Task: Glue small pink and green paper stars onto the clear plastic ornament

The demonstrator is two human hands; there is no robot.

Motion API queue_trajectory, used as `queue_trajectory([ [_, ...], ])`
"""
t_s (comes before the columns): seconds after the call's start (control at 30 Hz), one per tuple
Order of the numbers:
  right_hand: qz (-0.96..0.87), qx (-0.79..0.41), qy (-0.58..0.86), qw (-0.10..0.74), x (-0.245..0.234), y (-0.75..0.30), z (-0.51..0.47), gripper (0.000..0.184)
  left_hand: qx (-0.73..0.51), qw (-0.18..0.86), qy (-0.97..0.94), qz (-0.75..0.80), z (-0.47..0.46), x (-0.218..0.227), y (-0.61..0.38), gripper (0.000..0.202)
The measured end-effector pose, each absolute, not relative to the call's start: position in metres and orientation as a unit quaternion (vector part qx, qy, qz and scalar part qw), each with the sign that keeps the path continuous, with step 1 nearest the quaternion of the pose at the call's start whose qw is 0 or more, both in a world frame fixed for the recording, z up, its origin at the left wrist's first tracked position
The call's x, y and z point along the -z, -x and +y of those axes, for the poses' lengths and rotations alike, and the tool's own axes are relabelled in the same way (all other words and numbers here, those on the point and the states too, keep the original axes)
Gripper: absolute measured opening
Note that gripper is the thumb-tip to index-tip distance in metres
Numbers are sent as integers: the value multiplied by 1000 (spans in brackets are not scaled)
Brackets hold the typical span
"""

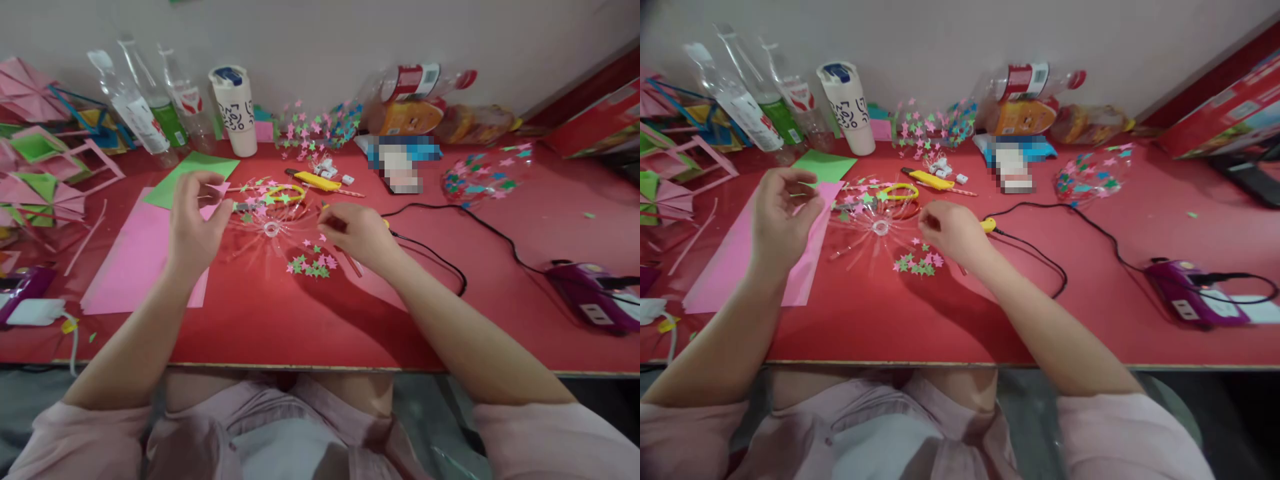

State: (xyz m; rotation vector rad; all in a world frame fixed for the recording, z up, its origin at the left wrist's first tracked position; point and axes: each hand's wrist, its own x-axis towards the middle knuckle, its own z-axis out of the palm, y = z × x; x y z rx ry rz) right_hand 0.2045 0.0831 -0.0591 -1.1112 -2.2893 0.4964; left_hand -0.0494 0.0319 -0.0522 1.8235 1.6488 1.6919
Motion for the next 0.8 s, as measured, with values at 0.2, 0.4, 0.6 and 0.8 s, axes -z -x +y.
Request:
queue_trajectory([
  [0.2, -929, -60, 345, 118, 69, -227, 86, 21, -499, -1, -733, 462, 9, 38, 1, 15],
  [0.4, -940, -29, 339, -35, 59, -232, 75, 17, -478, -70, -766, 423, 6, 60, 4, 12],
  [0.6, -944, 0, 328, -39, 57, -226, 61, 12, -456, -70, -788, 407, -2, 62, 1, 9],
  [0.8, -953, 0, 298, -55, 66, -218, 56, 15, -444, -41, -796, 409, -3, 63, -5, 11],
])
